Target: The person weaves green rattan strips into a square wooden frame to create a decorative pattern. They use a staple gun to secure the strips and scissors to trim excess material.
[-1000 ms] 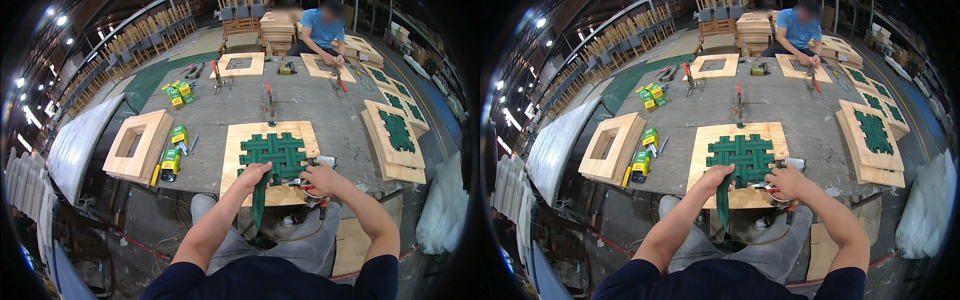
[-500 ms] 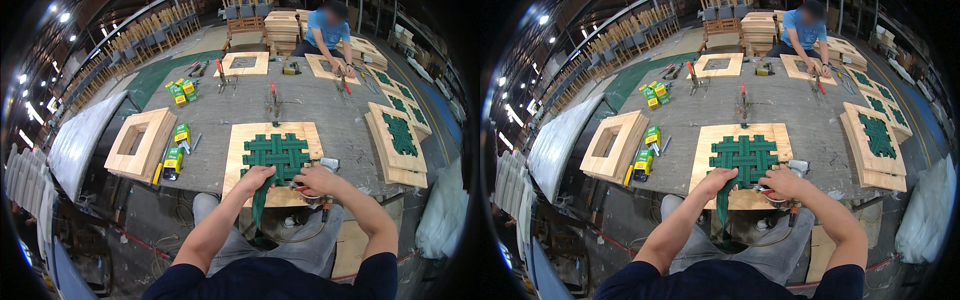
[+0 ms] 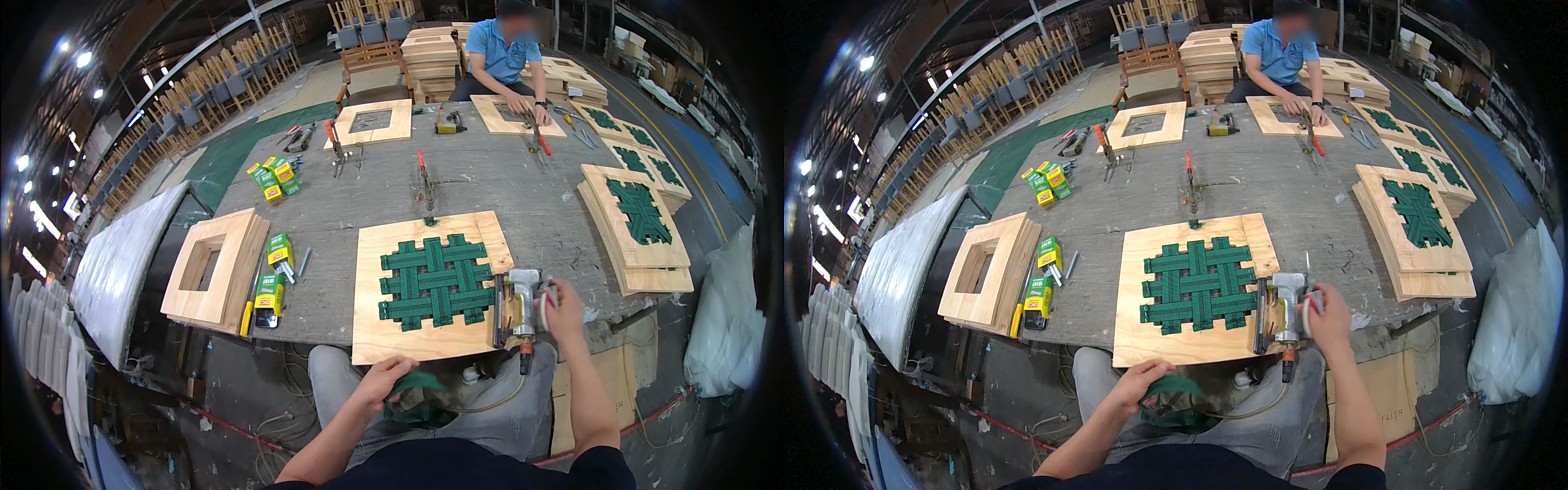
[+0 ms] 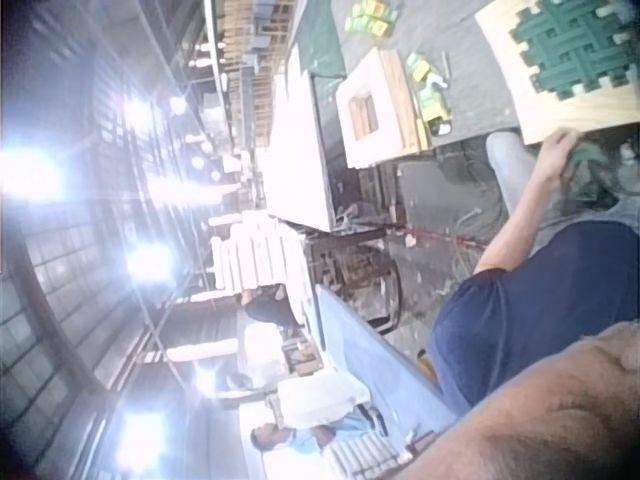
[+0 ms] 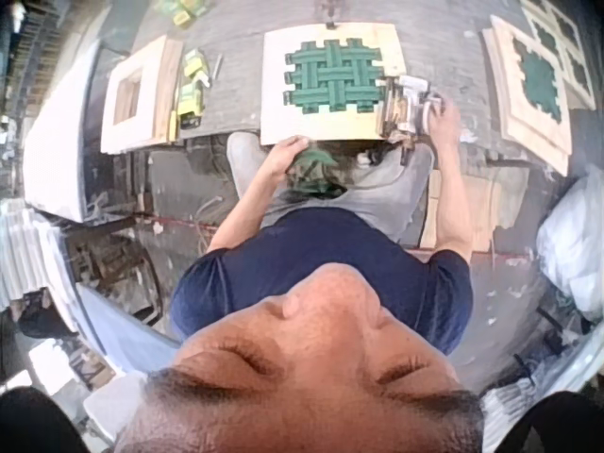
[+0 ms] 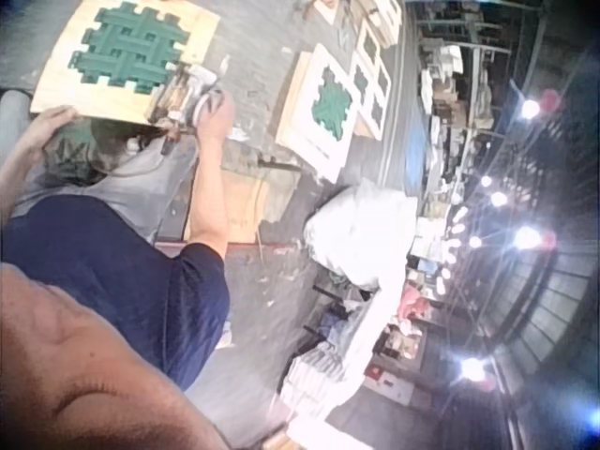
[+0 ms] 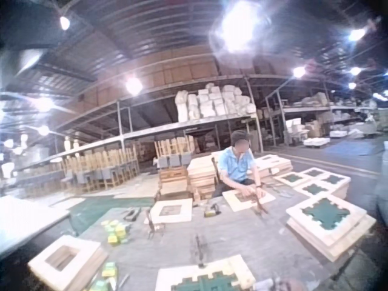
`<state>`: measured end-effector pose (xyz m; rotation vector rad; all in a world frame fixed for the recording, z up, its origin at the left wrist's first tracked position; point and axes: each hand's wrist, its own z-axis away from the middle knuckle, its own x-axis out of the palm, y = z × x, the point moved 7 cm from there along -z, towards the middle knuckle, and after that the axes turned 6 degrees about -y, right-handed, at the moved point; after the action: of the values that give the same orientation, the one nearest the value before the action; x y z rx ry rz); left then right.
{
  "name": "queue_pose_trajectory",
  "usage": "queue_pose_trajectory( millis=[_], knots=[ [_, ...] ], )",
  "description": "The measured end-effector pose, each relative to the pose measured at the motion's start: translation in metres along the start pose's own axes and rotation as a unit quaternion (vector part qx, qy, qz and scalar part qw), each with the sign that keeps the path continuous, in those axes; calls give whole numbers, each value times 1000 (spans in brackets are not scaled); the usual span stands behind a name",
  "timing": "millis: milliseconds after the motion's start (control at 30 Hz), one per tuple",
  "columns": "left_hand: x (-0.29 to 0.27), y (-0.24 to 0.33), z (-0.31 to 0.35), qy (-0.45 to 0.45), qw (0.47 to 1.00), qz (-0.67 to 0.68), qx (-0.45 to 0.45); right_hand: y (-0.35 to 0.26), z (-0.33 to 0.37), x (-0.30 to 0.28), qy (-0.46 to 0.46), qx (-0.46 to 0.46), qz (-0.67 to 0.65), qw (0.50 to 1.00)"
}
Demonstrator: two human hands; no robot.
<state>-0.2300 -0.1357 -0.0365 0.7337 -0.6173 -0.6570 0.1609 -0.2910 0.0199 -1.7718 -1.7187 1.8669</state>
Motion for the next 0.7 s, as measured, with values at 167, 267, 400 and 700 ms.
queue_pose_trajectory(
  millis=[167,267,400,700],
  knots=[
    [-5,-51,-15,12,982,182,-40,61,-14,-27,0,13,175,985],
    [-10,-52,-30,15,970,243,-14,49,-23,-24,4,-3,187,982],
    [-20,-53,-36,91,958,273,-15,32,-4,29,-111,154,-22,982],
    [-19,-51,-53,61,948,310,27,1,-3,53,-72,106,34,991]
  ],
)
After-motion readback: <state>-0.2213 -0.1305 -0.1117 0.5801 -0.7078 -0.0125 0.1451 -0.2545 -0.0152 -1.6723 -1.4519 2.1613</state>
